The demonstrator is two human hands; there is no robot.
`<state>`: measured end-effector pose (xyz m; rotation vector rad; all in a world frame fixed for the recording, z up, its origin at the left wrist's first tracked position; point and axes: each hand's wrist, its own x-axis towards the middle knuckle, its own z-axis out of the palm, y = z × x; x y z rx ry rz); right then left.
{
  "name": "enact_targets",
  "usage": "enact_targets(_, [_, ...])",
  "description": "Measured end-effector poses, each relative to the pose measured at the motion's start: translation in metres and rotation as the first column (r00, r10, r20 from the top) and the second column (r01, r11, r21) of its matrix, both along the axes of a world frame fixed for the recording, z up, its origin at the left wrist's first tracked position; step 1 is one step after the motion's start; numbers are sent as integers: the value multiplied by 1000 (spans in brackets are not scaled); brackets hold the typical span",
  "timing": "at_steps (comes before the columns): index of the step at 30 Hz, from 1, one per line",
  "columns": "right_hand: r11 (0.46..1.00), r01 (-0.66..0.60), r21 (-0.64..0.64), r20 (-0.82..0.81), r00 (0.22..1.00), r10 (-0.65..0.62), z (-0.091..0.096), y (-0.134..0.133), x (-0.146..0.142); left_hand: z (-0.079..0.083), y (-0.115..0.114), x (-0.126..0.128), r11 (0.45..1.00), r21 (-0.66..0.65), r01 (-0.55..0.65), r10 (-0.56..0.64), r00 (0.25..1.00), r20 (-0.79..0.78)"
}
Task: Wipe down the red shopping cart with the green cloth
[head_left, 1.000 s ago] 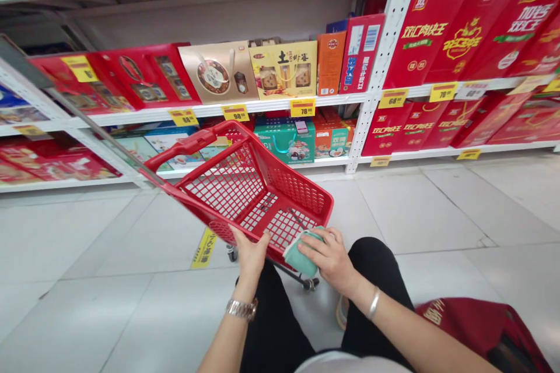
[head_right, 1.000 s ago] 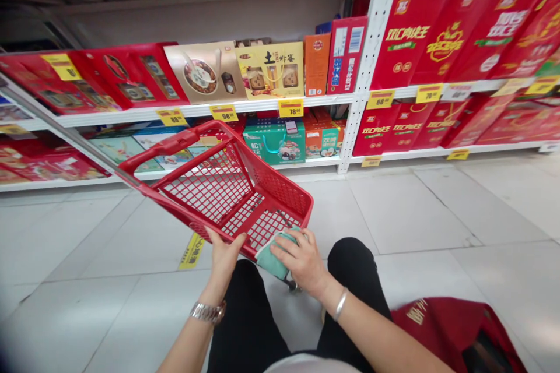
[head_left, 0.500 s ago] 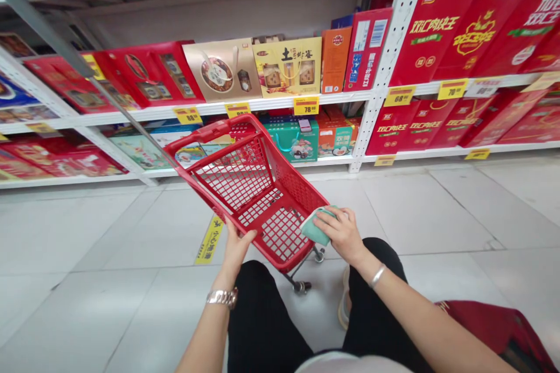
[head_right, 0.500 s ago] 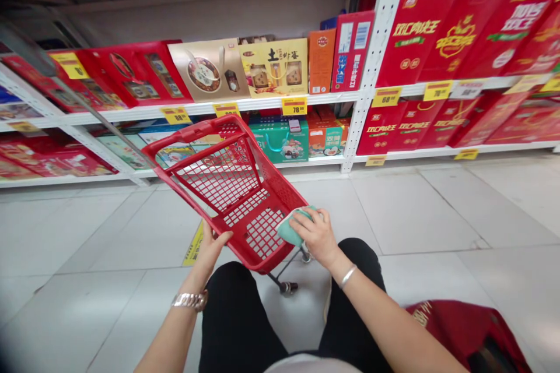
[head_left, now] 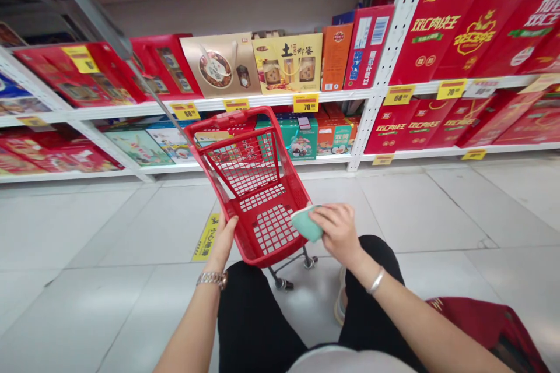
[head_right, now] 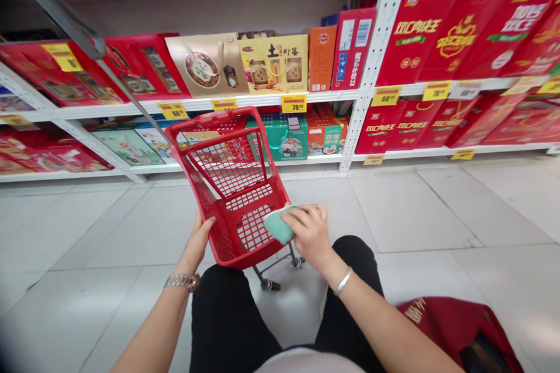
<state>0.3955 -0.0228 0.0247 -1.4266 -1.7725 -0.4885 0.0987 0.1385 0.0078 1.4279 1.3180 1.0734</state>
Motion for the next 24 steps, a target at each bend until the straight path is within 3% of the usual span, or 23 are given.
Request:
enact_targets(5, [976, -217, -17, 146, 965, 217, -4, 6, -82, 12, 0, 7, 999, 17, 49, -50, 997, 56])
enact_targets(8, [970, -242, -39, 187, 951, 245, -10, 12, -99, 17, 1, 8, 997, 13, 81, -82, 995, 64])
enact_targets(14, [972, -235, 4, 166, 959, 231, -19, 10, -65, 18, 3, 3, 996, -18, 89, -88, 995, 43])
enact_targets(21, [987, -161, 18, 282, 948, 150, -8, -11, -12, 17, 9, -3, 998, -36, 57, -57, 998, 1])
enact_targets(24, [994, -111, 11, 284, 953, 103, -5, -19, 9, 11, 9, -6, 999, -28, -15, 14, 999, -43])
